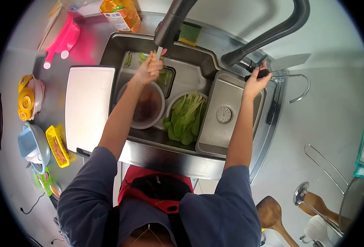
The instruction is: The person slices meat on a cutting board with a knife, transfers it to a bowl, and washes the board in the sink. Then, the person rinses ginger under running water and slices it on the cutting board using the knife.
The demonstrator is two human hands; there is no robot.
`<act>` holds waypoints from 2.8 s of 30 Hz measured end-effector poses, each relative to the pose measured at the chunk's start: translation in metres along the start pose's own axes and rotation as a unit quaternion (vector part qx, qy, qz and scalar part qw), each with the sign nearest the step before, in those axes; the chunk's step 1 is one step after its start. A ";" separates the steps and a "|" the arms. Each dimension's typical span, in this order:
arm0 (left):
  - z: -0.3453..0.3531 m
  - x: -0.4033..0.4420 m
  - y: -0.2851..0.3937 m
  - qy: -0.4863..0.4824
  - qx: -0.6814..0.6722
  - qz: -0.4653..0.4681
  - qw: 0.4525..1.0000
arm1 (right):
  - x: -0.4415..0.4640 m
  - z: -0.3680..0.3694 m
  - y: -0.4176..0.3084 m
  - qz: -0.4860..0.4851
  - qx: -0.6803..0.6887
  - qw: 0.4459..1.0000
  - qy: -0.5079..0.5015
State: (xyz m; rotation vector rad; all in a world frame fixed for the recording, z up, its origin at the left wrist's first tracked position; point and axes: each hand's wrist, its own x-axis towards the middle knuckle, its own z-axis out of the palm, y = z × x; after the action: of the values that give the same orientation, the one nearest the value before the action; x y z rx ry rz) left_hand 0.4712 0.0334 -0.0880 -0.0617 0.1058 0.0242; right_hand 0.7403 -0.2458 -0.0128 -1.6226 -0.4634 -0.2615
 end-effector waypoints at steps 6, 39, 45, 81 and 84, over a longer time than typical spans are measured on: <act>0.012 -0.008 -0.007 0.088 0.216 0.079 0.969 | 0.001 0.000 0.003 0.004 -0.008 1.000 0.027; 0.046 -0.401 0.006 0.403 0.803 0.411 0.157 | -0.312 0.178 -0.280 -0.098 -0.189 0.745 -0.632; 0.041 -0.407 0.015 0.256 0.890 0.367 0.081 | -0.319 0.200 -0.284 -0.146 -0.210 0.695 -0.672; 0.039 -0.397 0.042 0.230 0.891 0.387 0.061 | -0.333 0.212 -0.303 -0.097 -0.270 0.656 -0.698; 0.039 -0.396 0.042 0.235 0.890 0.388 0.051 | -0.332 0.212 -0.302 -0.128 -0.267 0.658 -0.692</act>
State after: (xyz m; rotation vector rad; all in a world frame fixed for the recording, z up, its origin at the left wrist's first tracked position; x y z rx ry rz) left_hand 0.0800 0.0693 -0.0101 2.7347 0.7855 1.0090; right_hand 0.2884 -0.0673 0.0900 -2.0895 -1.9391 0.8374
